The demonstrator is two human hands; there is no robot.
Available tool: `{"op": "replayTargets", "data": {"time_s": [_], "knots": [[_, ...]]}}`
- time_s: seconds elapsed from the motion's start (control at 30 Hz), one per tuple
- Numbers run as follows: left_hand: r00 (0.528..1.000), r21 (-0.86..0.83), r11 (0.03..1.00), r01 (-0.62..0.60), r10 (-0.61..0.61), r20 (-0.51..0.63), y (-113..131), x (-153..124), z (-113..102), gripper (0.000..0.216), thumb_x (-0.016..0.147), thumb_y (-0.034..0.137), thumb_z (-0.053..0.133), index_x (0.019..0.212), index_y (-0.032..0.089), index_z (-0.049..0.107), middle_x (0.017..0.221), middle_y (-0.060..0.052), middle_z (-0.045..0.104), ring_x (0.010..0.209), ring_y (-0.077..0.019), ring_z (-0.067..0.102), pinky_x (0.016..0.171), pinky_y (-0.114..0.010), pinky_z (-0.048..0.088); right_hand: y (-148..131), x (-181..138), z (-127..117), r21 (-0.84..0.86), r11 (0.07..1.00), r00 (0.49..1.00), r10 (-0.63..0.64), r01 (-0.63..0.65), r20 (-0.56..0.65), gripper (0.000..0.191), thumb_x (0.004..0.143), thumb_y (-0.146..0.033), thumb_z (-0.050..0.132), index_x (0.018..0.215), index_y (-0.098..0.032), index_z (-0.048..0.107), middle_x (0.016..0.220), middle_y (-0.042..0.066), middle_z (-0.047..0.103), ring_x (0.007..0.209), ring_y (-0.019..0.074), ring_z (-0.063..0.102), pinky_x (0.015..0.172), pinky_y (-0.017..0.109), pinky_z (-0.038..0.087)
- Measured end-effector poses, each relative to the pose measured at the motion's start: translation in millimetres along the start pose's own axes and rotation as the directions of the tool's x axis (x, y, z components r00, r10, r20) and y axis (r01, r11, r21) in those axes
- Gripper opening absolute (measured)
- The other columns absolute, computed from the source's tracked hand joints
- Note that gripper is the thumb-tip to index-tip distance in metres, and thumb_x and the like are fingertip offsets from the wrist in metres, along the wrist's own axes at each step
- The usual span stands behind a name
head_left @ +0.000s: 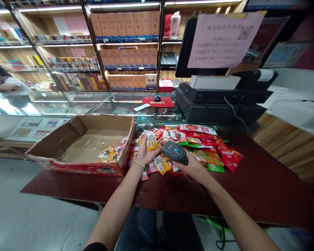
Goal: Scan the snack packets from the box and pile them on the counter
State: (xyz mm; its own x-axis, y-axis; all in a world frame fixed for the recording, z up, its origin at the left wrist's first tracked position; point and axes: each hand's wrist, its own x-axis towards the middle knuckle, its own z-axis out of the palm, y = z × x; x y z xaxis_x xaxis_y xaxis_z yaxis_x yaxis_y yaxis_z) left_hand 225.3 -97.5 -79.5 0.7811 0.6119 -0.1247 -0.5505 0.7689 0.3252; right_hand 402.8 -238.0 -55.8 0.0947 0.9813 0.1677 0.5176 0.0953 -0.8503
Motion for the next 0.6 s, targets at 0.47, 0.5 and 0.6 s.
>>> {"op": "replayTargets", "data": {"time_s": [0.47, 0.5, 0.6], "knots": [[0.988, 0.392, 0.909, -0.141, 0.154, -0.001, 0.1, 5.1, -1.4, 0.078, 0.091, 0.073, 0.019, 0.121, 0.013, 0.059, 0.109, -0.016, 0.068, 0.096, -0.0233, 0.066, 0.083, -0.034, 0.052, -4.7, -11.4, 5.8, -0.059, 0.997, 0.999, -0.04, 0.042, 0.028, 0.045, 0.075, -0.031, 0.071, 0.118, -0.021, 0.062, 0.113, 0.008, 0.072, 0.101, 0.0274, 0.067, 0.088, 0.04, 0.051], [0.978, 0.517, 0.84, -0.164, 0.206, -0.025, -1.5, 5.0, -1.9, 0.075, 0.091, 0.073, 0.023, 0.121, 0.014, 0.059, 0.103, -0.015, 0.069, 0.088, -0.0221, 0.067, 0.078, -0.033, 0.052, -6.5, -12.3, 3.3, -0.037, 0.999, 0.999, -0.039, 0.039, 0.004, 0.045, 0.075, -0.033, 0.072, 0.117, -0.021, 0.062, 0.111, 0.008, 0.072, 0.097, 0.0266, 0.068, 0.085, 0.039, 0.053], [0.901, 0.924, 0.335, -0.183, 0.432, 0.022, -8.4, 1.2, -3.1, 0.063, 0.089, 0.069, 0.041, 0.122, 0.018, 0.057, 0.095, -0.01, 0.068, 0.08, -0.0214, 0.064, 0.07, -0.031, 0.05, -9.0, -15.6, -6.1, 0.043, 0.994, 0.994, 0.1, -0.097, -0.053, 0.035, 0.077, -0.039, 0.069, 0.107, -0.021, 0.061, 0.08, 0.004, 0.072, 0.056, 0.0186, 0.064, 0.055, 0.032, 0.052]]}}
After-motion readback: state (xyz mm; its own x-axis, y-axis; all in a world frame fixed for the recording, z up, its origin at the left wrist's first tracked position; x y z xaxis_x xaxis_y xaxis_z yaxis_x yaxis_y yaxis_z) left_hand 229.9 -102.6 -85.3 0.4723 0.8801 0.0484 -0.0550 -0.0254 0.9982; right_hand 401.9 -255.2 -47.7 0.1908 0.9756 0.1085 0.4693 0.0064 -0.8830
